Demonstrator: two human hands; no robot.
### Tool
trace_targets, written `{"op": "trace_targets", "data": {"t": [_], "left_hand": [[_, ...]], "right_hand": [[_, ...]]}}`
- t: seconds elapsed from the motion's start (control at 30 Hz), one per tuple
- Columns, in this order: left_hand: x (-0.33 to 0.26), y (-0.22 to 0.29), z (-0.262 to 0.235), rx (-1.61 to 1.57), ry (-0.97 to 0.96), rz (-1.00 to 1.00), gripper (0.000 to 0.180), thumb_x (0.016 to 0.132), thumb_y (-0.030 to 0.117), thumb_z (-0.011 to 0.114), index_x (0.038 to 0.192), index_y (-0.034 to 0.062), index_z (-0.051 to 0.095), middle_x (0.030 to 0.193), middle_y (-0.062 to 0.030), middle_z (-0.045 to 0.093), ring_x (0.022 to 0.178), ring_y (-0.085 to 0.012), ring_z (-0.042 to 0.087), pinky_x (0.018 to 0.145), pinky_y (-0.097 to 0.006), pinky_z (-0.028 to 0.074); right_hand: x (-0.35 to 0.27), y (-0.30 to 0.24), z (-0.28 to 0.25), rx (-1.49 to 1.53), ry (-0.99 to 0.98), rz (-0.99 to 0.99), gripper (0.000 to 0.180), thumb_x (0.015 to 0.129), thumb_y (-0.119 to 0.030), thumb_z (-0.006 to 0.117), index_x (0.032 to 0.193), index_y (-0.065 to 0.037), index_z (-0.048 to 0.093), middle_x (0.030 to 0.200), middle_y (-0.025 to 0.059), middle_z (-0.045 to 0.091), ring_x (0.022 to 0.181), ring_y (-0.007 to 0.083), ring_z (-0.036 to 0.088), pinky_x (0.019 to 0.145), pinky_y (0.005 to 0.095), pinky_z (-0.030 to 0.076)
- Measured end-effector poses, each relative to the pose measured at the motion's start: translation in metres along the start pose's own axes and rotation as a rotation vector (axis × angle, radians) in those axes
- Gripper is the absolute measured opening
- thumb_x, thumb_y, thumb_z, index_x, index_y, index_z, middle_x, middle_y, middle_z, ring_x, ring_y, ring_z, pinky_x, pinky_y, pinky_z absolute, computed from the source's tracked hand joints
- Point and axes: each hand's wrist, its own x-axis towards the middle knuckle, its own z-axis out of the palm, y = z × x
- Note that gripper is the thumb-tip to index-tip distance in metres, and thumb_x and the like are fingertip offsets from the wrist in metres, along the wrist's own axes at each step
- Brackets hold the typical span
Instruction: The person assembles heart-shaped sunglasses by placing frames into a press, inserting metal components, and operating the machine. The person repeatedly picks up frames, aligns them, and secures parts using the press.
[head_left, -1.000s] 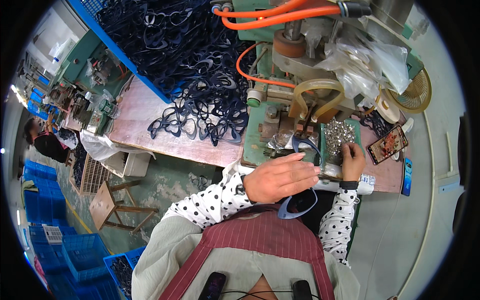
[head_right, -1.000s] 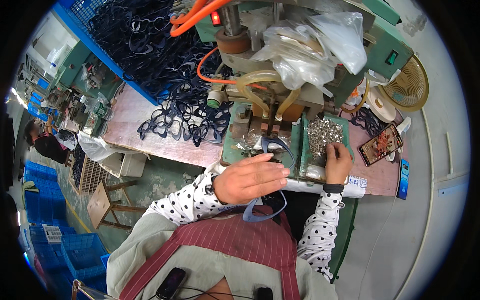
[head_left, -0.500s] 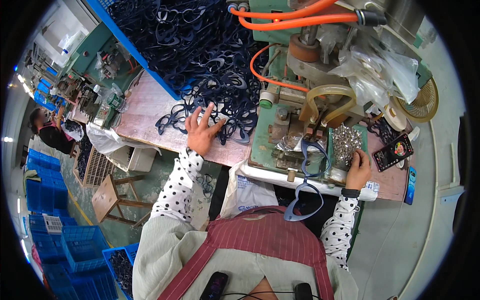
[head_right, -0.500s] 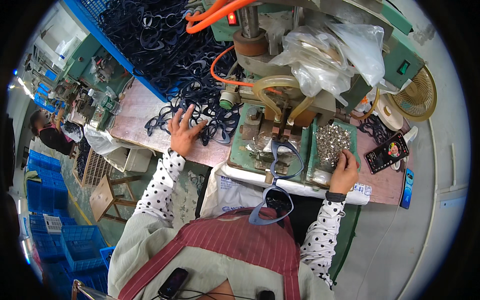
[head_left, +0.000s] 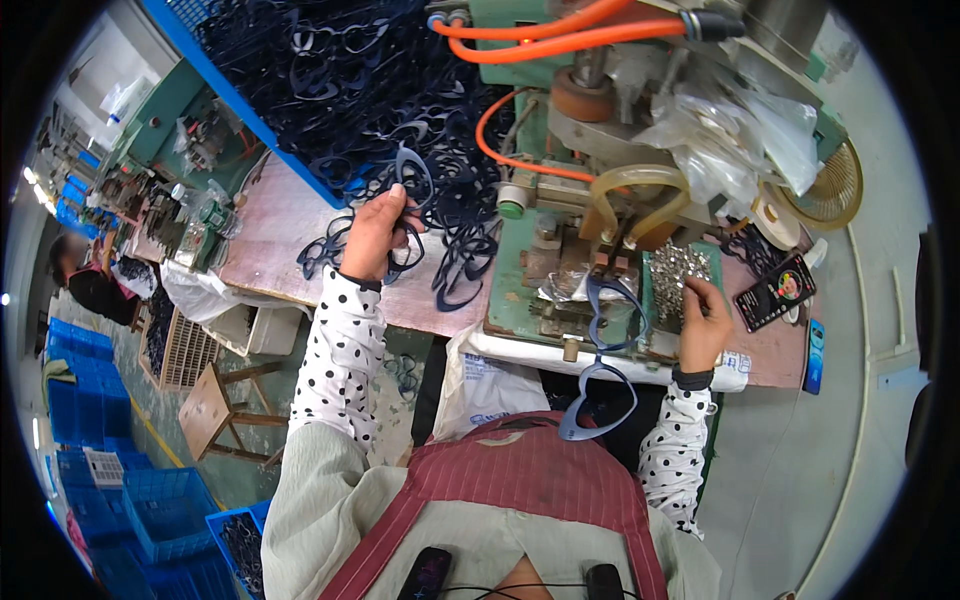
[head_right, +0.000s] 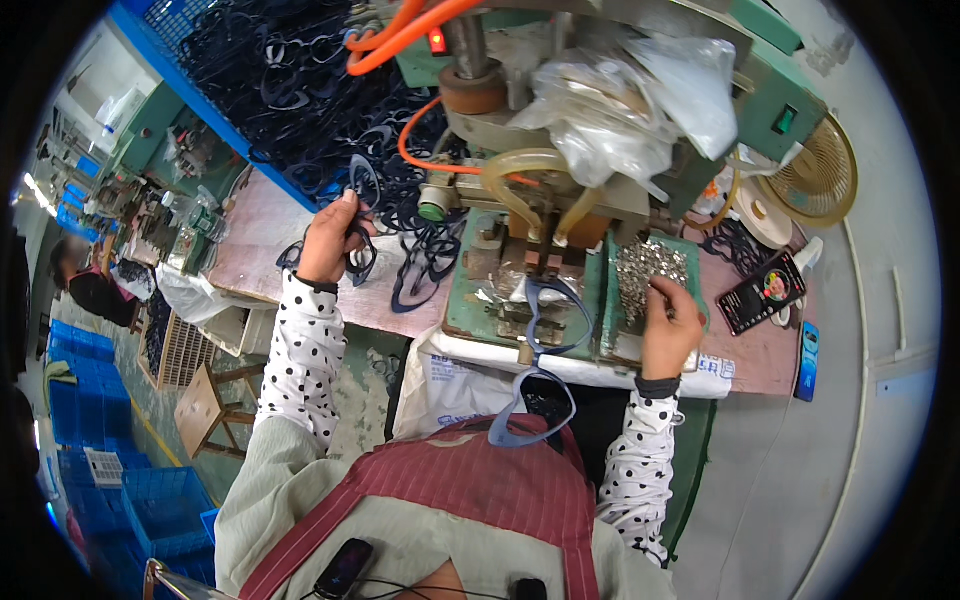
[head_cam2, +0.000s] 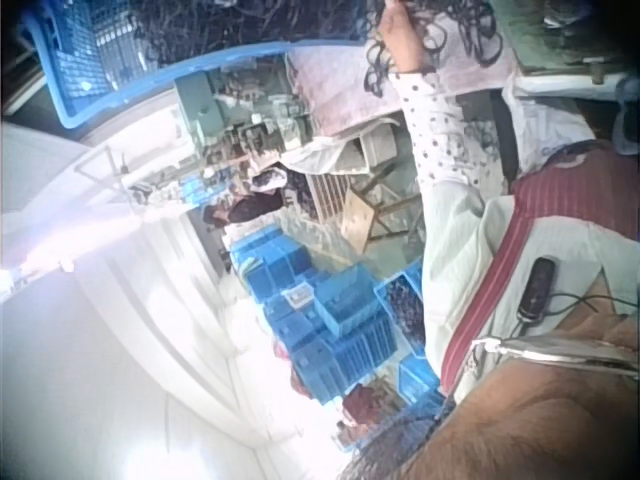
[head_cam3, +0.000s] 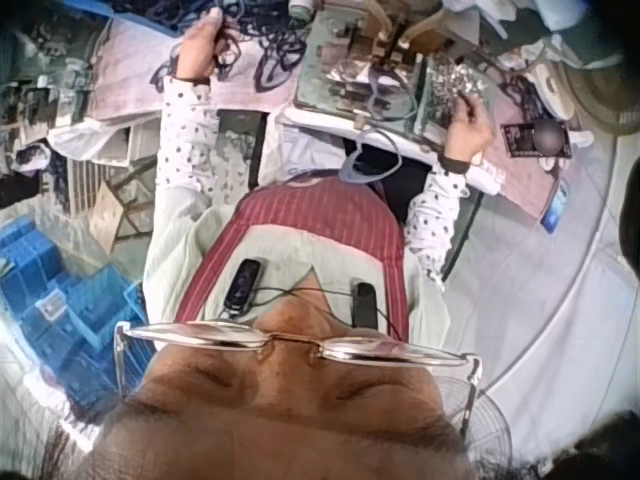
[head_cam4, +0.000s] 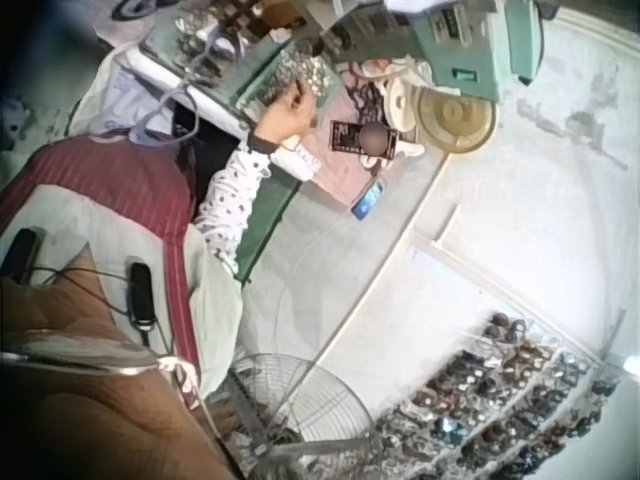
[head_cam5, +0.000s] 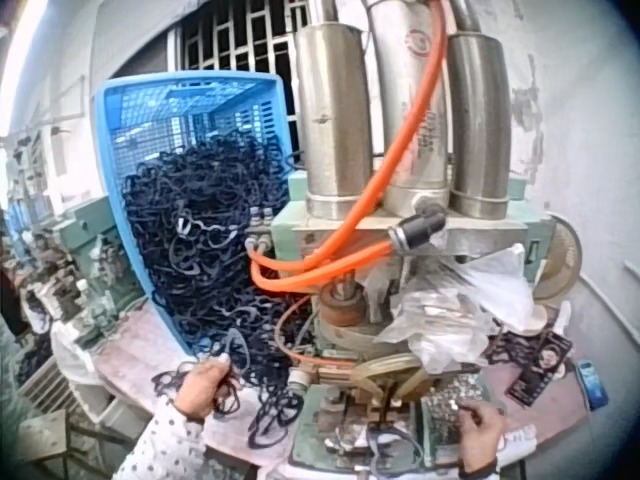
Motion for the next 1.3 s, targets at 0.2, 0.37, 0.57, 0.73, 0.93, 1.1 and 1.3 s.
{"op": "trace_targets", "data": {"t": [0.2,0.37,0.57,0.73,0.93,1.1,1.3], "left_hand": [[-0.026,0.024,0.059,-0.035,0.071,0.101,0.031,0.1,0.033,0.053,0.111,0.0041,0.057,0.076,-0.0016,0.061,0.054,-0.0026,0.041,0.048,-0.018,0.03],[-0.064,0.005,0.097,0.279,0.296,0.481,0.014,0.093,0.01,0.062,0.103,0.0005,0.063,0.083,-0.003,0.065,0.072,-0.0083,0.058,0.065,-0.023,0.046],[-0.083,0.003,0.101,0.602,0.105,1.093,0.02,0.087,0.004,0.063,0.107,0.0024,0.064,0.095,-0.0103,0.068,0.086,-0.0277,0.063,0.08,-0.039,0.048],[-0.084,0.013,0.11,0.633,-0.142,1.407,0.035,0.081,0.012,0.069,0.115,0.0051,0.061,0.104,-0.0131,0.067,0.086,-0.0259,0.067,0.073,-0.038,0.053],[-0.091,0.007,0.152,0.551,-0.559,1.543,0.029,0.081,0.008,0.068,0.108,-0.0025,0.066,0.113,-0.0204,0.066,0.102,-0.0324,0.067,0.088,-0.043,0.054],[-0.088,-0.006,0.165,0.538,-0.568,1.443,0.036,0.08,0.01,0.071,0.112,-0.004,0.065,0.113,-0.0203,0.066,0.103,-0.0312,0.067,0.092,-0.046,0.053],[-0.092,-0.01,0.167,0.535,-0.516,1.395,0.039,0.078,0.011,0.073,0.112,-0.004,0.064,0.114,-0.0194,0.066,0.1,-0.03,0.068,0.091,-0.046,0.054]], "right_hand": [[-0.011,-0.09,0.014,0.302,-0.235,0.1,0.014,0.081,0.0,0.069,0.094,-0.003,0.073,0.083,0.0001,0.062,0.071,0.0065,0.053,0.067,0.0197,0.043],[-0.015,-0.117,0.03,0.283,-0.3,0.033,0.028,0.073,-0.001,0.073,0.1,-0.001,0.066,0.087,0.0077,0.066,0.079,0.0161,0.067,0.076,0.0273,0.049],[-0.008,-0.133,0.036,0.209,-0.338,0.076,0.033,0.071,-0.002,0.074,0.099,0.002,0.058,0.083,0.0097,0.07,0.074,0.0149,0.067,0.075,0.0281,0.05],[-0.011,-0.134,0.048,0.407,-0.318,0.128,0.042,0.073,-0.001,0.073,0.109,0.002,0.051,0.081,0.0079,0.068,0.073,0.0115,0.061,0.071,0.0253,0.048],[-0.011,-0.12,0.044,0.432,-0.292,0.09,0.056,0.075,-0.001,0.074,0.123,0.003,0.045,0.095,0.0105,0.068,0.089,0.0146,0.063,0.084,0.0281,0.048],[0.02,-0.033,0.005,-0.076,0.034,-0.002,0.039,0.079,-0.004,0.07,0.116,-0.001,0.058,0.1,0.0127,0.07,0.09,0.0209,0.065,0.082,0.0317,0.05],[0.008,0.017,-0.029,-0.468,-0.154,0.03,0.031,0.08,-0.011,0.07,0.11,-0.004,0.064,0.096,0.0173,0.068,0.088,0.0321,0.065,0.076,0.0392,0.05]]}}
